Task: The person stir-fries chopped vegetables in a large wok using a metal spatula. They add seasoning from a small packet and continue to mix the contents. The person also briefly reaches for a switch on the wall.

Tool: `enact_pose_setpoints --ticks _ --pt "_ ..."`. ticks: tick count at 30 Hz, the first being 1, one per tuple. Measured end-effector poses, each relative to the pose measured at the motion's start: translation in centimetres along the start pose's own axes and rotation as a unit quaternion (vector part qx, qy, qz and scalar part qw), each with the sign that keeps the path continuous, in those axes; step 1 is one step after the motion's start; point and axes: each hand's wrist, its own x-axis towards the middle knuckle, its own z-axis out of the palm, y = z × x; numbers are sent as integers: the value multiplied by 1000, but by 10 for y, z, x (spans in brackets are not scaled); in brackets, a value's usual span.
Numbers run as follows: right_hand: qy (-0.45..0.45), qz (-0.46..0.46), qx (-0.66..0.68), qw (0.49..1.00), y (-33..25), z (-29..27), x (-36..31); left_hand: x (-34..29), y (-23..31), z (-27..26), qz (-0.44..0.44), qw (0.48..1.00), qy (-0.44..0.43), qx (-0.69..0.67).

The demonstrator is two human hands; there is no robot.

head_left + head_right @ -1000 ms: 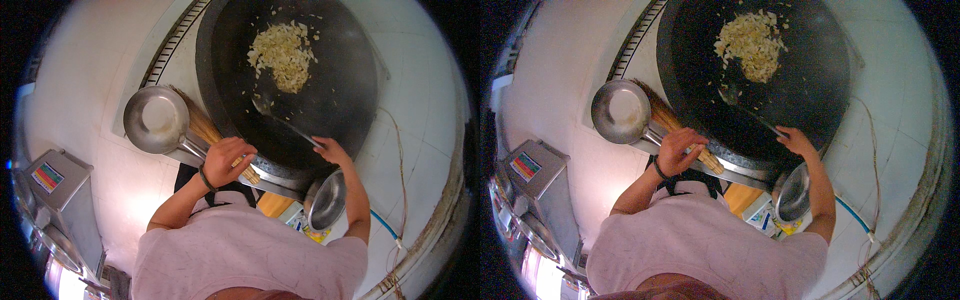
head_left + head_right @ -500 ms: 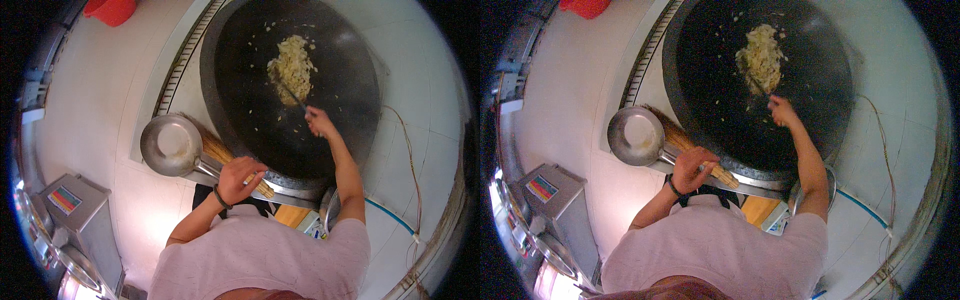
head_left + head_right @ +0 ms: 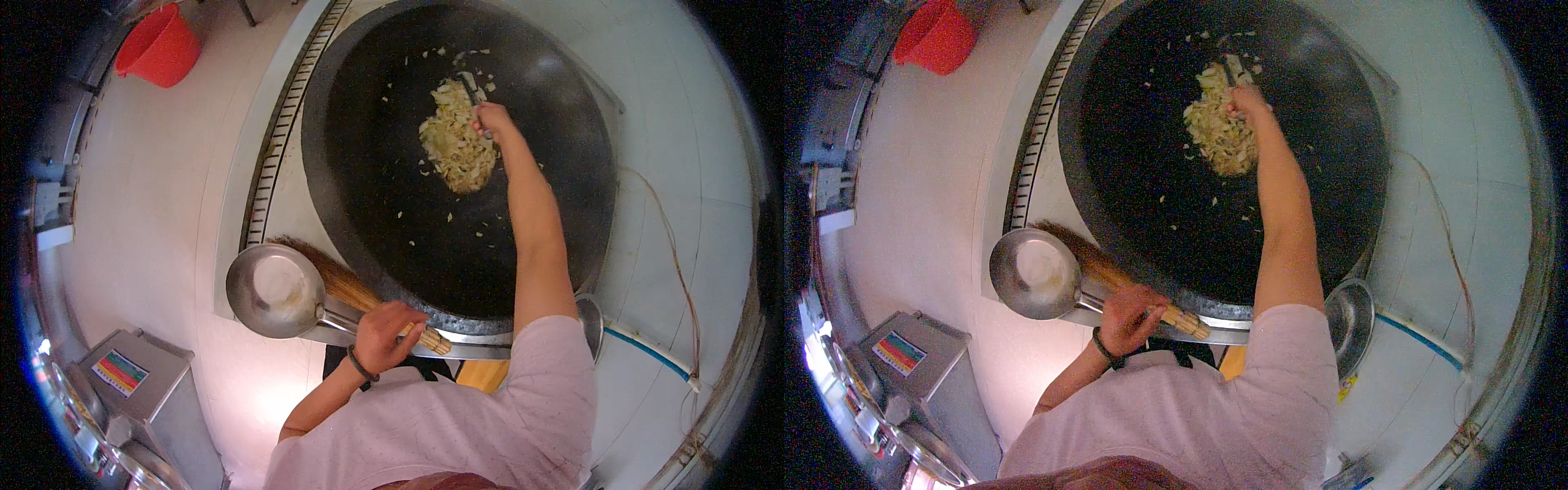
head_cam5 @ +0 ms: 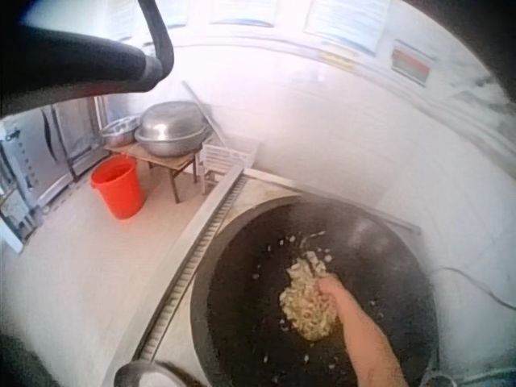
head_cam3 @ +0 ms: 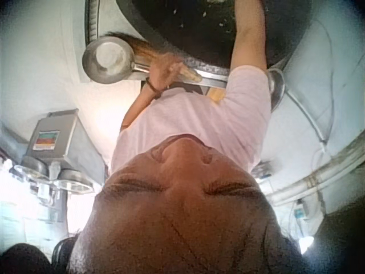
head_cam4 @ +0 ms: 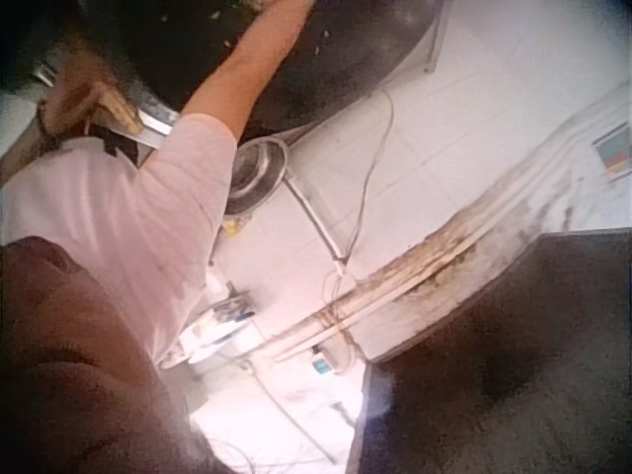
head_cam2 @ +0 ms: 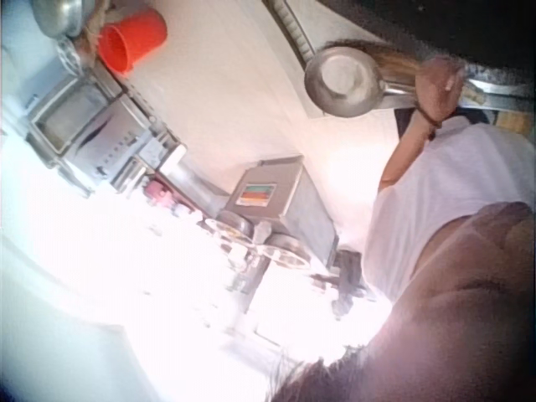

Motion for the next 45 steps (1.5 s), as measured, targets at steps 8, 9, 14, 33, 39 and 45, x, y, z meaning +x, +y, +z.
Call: enact_pose_setpoints --ticks 8,9,14,33,39,45 --pt "-87 -68 357 927 5 -90 -6 15 -4 8 -7 1000 -26 -11" --pt "-72 -60 310 946 19 -90 2 19 -2 8 -2 1000 -27 -10" --pt "72 20 -100 992 120 -54 20 21 -5 18 -6 999 -41 2" --pt "163 -80 19 983 65 0 9 2 7 31 -5 999 -21 45" --pt "102 -97 -219 965 250 -12 -21 -7 10 28 -11 999 -24 34" --pt "73 -107 -211 969 205 -41 -50 -9 7 22 -19 999 -3 33"
